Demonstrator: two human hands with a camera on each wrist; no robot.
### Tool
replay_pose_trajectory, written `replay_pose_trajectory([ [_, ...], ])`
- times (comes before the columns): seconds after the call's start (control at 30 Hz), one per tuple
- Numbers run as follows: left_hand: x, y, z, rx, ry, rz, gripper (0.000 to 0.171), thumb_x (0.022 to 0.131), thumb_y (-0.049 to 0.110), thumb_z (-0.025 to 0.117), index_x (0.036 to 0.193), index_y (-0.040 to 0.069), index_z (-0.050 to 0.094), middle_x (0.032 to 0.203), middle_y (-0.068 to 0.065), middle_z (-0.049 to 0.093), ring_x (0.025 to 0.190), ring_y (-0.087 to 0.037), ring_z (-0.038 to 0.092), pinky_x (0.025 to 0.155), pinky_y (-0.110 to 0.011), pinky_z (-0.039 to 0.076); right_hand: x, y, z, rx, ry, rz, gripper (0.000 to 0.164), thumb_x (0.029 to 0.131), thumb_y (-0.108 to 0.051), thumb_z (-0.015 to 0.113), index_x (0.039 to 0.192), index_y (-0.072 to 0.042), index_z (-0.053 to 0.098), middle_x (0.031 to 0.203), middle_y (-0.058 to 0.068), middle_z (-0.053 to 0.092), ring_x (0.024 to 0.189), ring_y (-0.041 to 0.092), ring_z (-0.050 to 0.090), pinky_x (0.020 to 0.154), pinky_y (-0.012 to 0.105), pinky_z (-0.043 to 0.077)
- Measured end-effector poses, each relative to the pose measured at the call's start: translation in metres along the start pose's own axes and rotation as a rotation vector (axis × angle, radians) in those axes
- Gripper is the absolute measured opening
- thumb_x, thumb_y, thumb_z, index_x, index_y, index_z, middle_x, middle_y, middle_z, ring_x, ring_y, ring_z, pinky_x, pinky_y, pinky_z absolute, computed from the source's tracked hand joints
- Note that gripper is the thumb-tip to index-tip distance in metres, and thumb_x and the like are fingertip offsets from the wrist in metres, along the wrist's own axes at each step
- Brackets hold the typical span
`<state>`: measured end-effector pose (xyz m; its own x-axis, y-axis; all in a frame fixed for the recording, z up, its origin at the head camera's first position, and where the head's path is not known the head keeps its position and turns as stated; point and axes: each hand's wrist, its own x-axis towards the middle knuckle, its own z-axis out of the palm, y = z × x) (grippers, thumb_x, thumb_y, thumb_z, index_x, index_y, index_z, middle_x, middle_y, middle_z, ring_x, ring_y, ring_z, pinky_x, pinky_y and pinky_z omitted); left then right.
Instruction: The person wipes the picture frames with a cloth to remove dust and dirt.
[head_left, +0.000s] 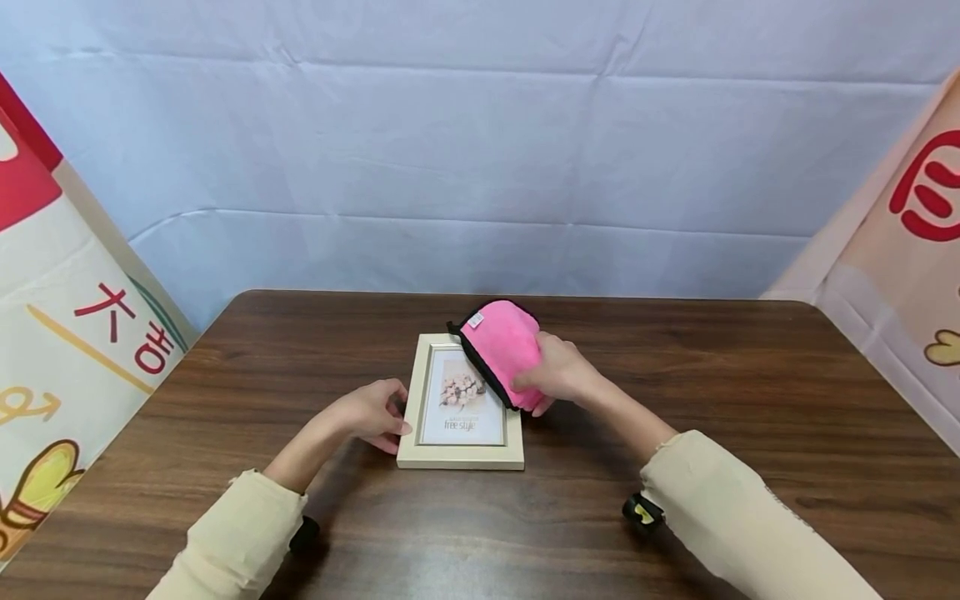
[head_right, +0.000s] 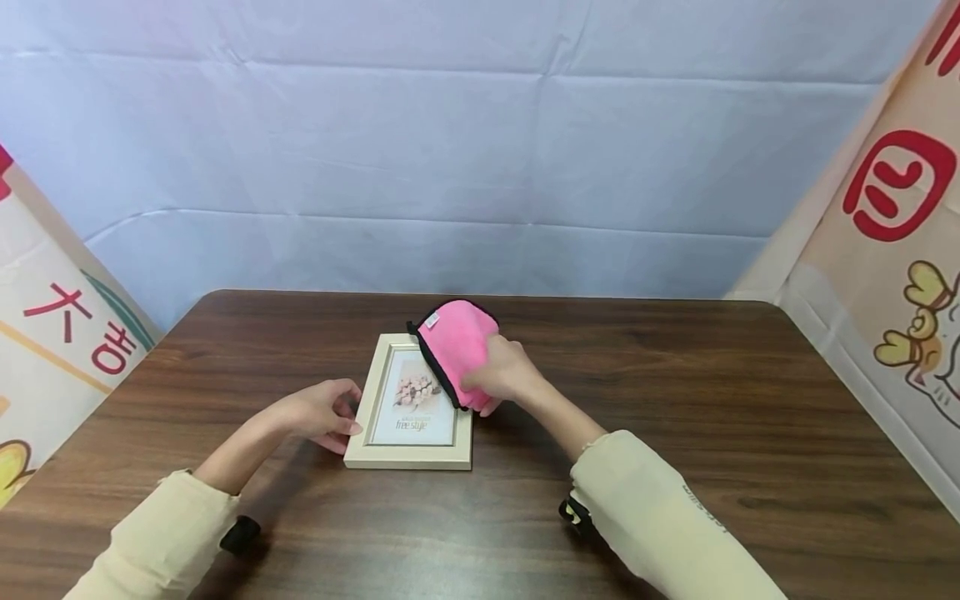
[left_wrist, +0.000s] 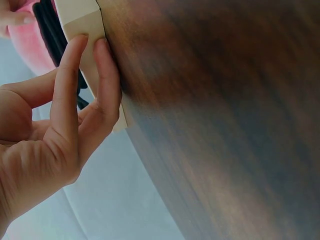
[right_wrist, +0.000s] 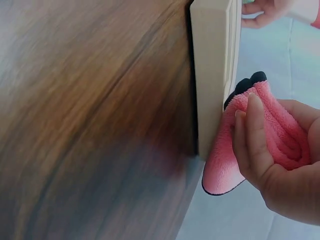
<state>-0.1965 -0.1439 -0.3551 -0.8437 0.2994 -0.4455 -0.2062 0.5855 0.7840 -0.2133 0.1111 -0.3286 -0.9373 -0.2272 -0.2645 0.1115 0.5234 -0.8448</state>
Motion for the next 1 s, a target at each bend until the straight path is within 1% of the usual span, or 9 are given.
replay_pose_trajectory([
  [0.17,-0.001,0.000,0.000,-0.002,0.002,-0.004,0.034,0.083,-0.013,0.056,0.112,-0.007,0.039,0.088,-0.019,0.048,0.072,-0.023,0.060,0.061,-0.034,0.057,-0.003,-0.008,0.013,-0.028,-0.014,-0.008,0.046,0.075,0.001,0.065,0.112,0.004,0.038,0.073,0.020,0.060,0.053,0.029,0.063,0.052,0.042,0.056],
  [0.33,-0.002,0.000,0.000,0.003,0.006,0.000,0.033,0.083,-0.012,0.056,0.112,-0.007,0.039,0.088,-0.019,0.048,0.069,-0.023,0.060,0.061,-0.033,0.057,-0.006,-0.011,0.031,-0.078,-0.025,-0.033,0.047,0.074,0.002,0.067,0.112,0.005,0.041,0.069,0.017,0.060,0.049,0.024,0.062,0.046,0.035,0.055],
  [0.47,-0.002,0.000,0.000,0.002,0.009,0.002,0.033,0.083,-0.012,0.056,0.111,-0.007,0.039,0.088,-0.019,0.048,0.069,-0.023,0.060,0.061,-0.033,0.057,-0.011,-0.013,0.044,-0.080,-0.057,-0.054,0.043,0.074,0.003,0.067,0.108,0.006,0.041,0.063,0.016,0.060,0.047,0.025,0.062,0.044,0.033,0.054],
  [0.63,-0.001,-0.001,0.000,-0.005,0.003,0.007,0.033,0.083,-0.012,0.056,0.111,-0.008,0.039,0.087,-0.019,0.048,0.070,-0.023,0.060,0.062,-0.034,0.057,-0.017,-0.014,0.056,-0.100,-0.061,-0.079,0.037,0.072,0.004,0.068,0.099,0.004,0.042,0.067,0.016,0.055,0.043,0.024,0.060,0.041,0.032,0.053],
  [0.77,-0.001,-0.001,0.000,0.003,0.008,0.004,0.033,0.083,-0.012,0.056,0.110,-0.007,0.039,0.087,-0.018,0.049,0.068,-0.023,0.061,0.061,-0.033,0.057,-0.016,-0.012,0.056,-0.113,-0.052,-0.075,0.038,0.073,0.003,0.068,0.101,0.004,0.043,0.070,0.016,0.055,0.043,0.023,0.059,0.041,0.031,0.053],
  [0.9,-0.001,-0.001,0.000,0.008,0.007,0.001,0.032,0.084,-0.012,0.056,0.110,-0.007,0.039,0.088,-0.019,0.049,0.069,-0.023,0.061,0.061,-0.033,0.057,-0.013,-0.008,0.049,-0.106,-0.042,-0.058,0.043,0.073,0.003,0.067,0.108,0.005,0.043,0.068,0.016,0.057,0.043,0.024,0.060,0.042,0.032,0.053],
  [1.0,-0.001,0.000,0.001,0.007,0.009,-0.006,0.032,0.084,-0.012,0.056,0.110,-0.007,0.040,0.088,-0.019,0.049,0.069,-0.023,0.060,0.061,-0.033,0.057,-0.011,-0.006,0.043,-0.083,-0.036,-0.035,0.044,0.073,0.003,0.067,0.110,0.005,0.043,0.065,0.017,0.058,0.045,0.026,0.061,0.043,0.033,0.054],
])
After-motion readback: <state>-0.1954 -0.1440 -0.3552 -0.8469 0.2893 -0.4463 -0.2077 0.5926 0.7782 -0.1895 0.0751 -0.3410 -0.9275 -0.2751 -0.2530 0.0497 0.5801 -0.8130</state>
